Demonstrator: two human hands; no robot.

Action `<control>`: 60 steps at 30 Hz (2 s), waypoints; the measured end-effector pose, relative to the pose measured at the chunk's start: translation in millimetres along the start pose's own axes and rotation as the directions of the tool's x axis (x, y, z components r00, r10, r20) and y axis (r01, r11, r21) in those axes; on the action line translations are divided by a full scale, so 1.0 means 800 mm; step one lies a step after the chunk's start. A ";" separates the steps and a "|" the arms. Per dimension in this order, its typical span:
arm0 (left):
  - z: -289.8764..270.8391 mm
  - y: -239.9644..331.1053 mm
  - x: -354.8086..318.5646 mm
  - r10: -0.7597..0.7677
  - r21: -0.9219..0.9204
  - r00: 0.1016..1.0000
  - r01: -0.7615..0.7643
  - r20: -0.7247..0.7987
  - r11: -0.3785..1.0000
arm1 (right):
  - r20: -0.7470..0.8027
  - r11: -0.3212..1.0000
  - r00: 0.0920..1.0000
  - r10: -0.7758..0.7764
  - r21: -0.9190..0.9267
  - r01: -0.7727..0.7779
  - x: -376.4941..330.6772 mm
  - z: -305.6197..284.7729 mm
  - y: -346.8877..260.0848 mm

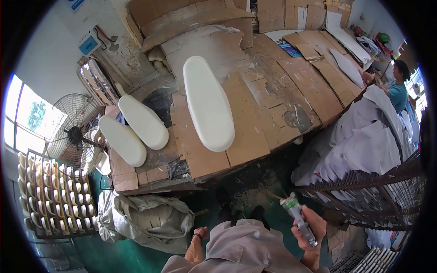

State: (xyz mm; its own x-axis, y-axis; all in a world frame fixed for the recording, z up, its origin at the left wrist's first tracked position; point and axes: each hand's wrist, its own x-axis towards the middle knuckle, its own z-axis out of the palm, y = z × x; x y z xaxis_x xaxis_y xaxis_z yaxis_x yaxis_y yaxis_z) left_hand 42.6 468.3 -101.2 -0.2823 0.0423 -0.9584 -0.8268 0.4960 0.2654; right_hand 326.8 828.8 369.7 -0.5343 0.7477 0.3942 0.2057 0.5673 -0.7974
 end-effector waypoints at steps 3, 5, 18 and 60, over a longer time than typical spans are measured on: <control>0.023 0.014 -0.015 0.016 -0.020 0.998 -0.018 -0.054 1.000 | 0.059 1.000 0.998 0.005 -0.009 -0.004 -0.009 -0.015 0.002; 0.040 0.039 -0.025 0.046 0.099 0.996 -0.039 -0.070 0.994 | 0.038 1.000 0.999 0.022 -0.008 -0.021 -0.022 -0.020 0.003; 0.080 0.088 -0.040 0.201 0.095 0.975 -0.210 0.098 0.973 | 0.102 0.998 0.993 0.055 0.034 -0.058 -0.062 -0.045 -0.002; 0.340 0.401 -0.107 0.807 -0.753 0.490 -0.379 0.329 0.538 | -0.030 0.983 0.983 0.180 -0.019 -0.180 -0.060 -0.039 -0.005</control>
State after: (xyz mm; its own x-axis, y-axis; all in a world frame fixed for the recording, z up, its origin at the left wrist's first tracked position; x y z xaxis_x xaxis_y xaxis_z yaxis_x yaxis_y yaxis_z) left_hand -66.5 859.8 37.6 -0.6454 0.7065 -0.2903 -0.7041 -0.4029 0.5848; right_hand 377.2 801.2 368.0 -0.4642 0.8474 0.2578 0.3141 0.4296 -0.8466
